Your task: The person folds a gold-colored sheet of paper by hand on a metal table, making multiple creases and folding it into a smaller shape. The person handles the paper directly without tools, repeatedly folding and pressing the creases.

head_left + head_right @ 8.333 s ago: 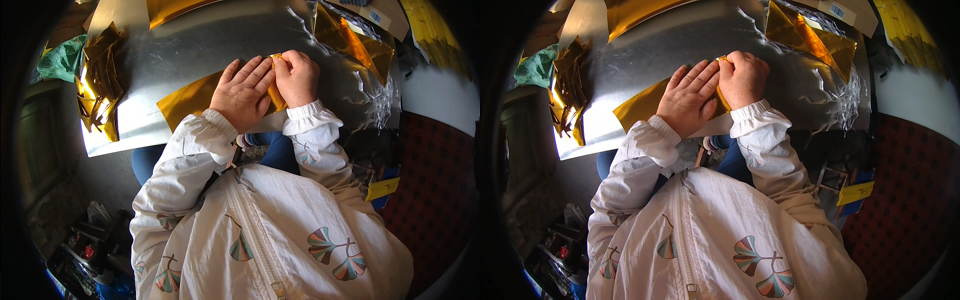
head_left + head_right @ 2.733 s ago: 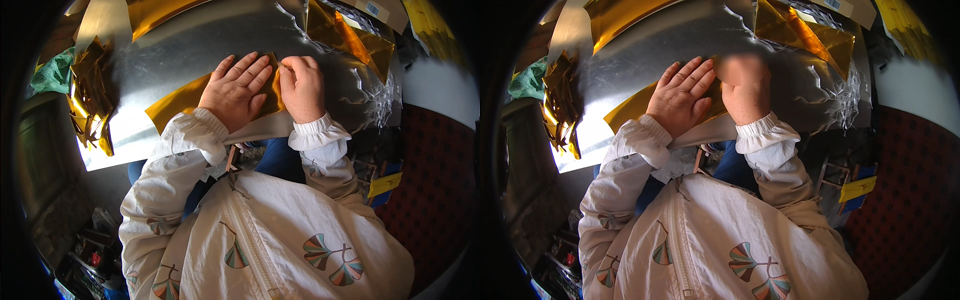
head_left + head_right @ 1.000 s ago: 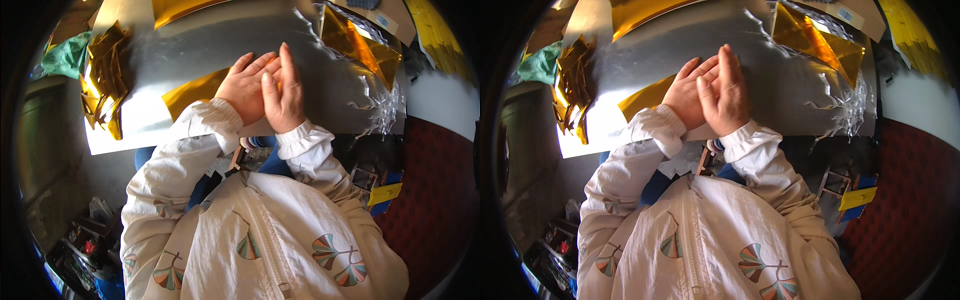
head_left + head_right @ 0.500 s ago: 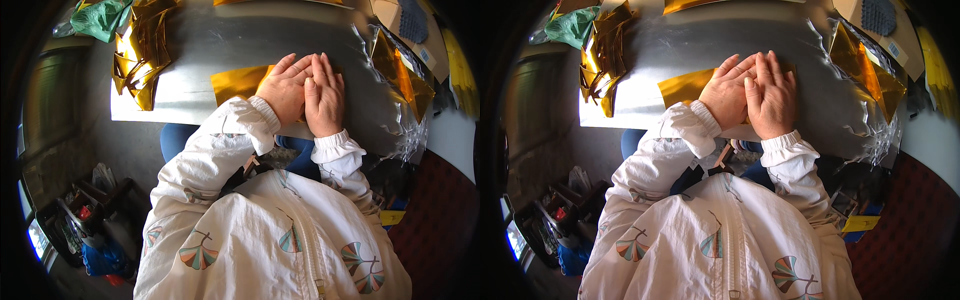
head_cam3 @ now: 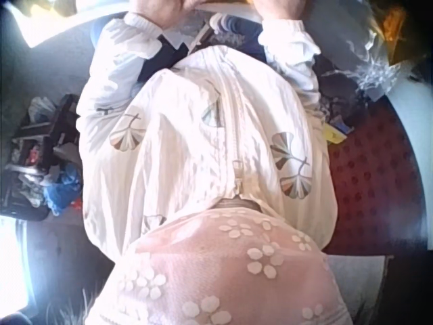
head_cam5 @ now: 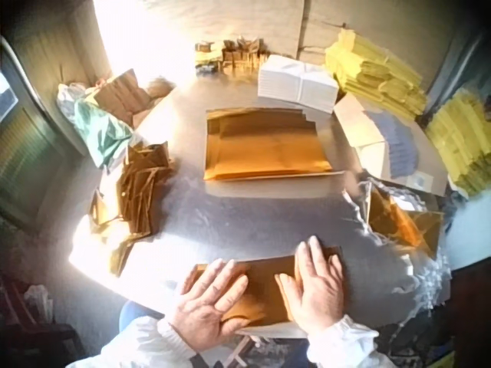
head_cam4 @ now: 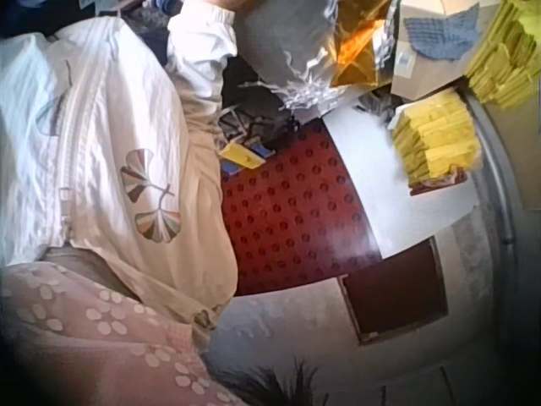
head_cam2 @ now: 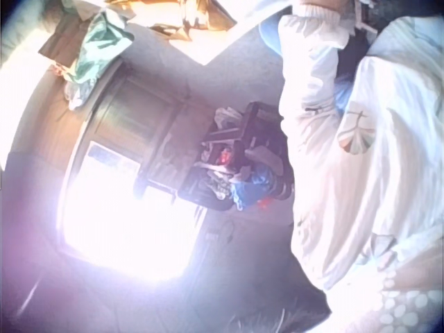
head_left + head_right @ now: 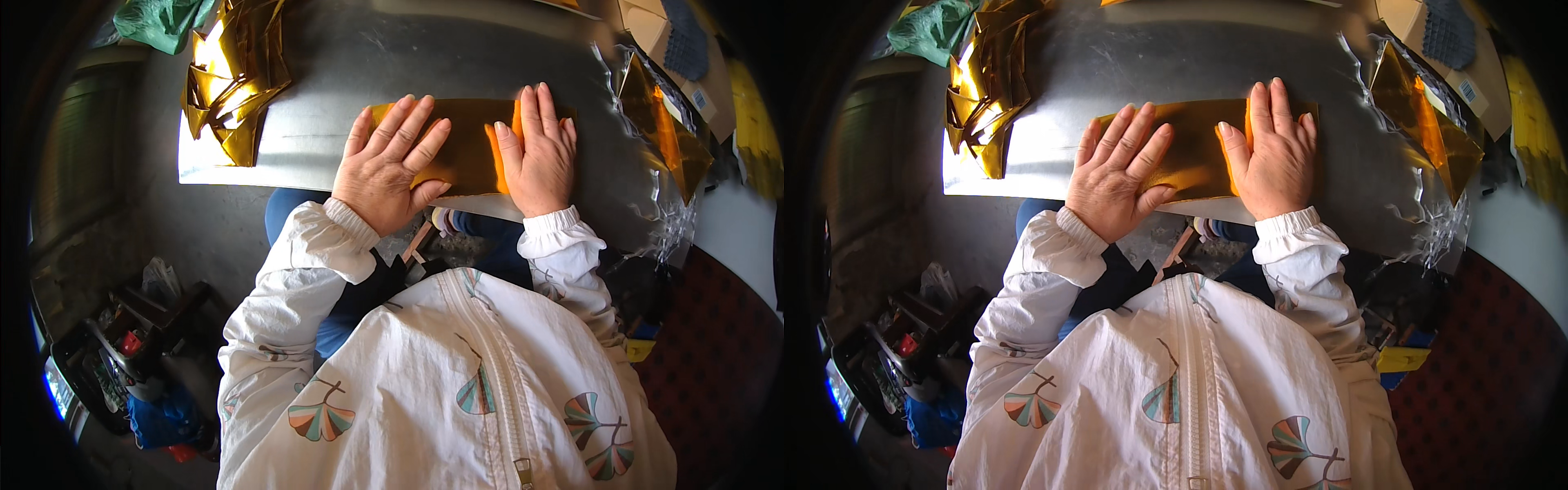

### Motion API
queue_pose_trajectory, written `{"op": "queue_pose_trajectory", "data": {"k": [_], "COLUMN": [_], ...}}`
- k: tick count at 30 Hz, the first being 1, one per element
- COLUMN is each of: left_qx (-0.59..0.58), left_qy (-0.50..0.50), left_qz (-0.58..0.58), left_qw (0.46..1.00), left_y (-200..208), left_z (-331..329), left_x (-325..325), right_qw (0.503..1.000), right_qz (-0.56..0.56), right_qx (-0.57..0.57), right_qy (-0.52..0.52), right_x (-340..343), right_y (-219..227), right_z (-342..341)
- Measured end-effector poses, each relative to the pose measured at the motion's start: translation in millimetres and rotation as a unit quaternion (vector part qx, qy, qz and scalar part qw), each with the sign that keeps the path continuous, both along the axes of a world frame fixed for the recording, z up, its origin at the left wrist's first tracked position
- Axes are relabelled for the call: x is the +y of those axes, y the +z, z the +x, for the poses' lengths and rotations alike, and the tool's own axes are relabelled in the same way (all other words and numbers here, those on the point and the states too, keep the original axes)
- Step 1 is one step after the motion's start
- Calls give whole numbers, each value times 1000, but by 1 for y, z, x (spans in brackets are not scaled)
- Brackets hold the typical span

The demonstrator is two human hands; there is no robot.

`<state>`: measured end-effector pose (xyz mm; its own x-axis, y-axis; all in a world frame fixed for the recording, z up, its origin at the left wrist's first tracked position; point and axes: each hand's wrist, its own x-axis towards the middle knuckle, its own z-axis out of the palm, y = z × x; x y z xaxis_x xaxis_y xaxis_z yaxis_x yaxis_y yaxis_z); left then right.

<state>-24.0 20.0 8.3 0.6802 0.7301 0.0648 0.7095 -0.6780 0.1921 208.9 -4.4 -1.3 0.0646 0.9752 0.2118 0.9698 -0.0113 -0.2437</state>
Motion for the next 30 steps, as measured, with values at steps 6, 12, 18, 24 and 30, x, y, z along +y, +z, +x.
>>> {"op": "queue_pose_trajectory", "data": {"k": [6,12,18,24,30], "left_qx": [-8,-61,-2,70,-301], "left_qy": [149,1,-14,-47,101], "left_qz": [26,34,32,71,190], "left_qw": [989,998,999,994,929], "left_y": [5,23,10,45,72], "left_z": [-58,-52,-24,-22,-19], "left_x": [-12,-34,-36,-36,-55], "right_qw": [1000,1000,978,970,804], "right_qz": [10,11,48,3,-10], "right_qx": [-1,20,51,53,584], "right_qy": [-5,-11,195,238,113], "right_x": [-1,2,-30,-54,-47], "right_y": [-5,-2,21,22,64], "right_z": [1,-3,-8,-48,-21]}}
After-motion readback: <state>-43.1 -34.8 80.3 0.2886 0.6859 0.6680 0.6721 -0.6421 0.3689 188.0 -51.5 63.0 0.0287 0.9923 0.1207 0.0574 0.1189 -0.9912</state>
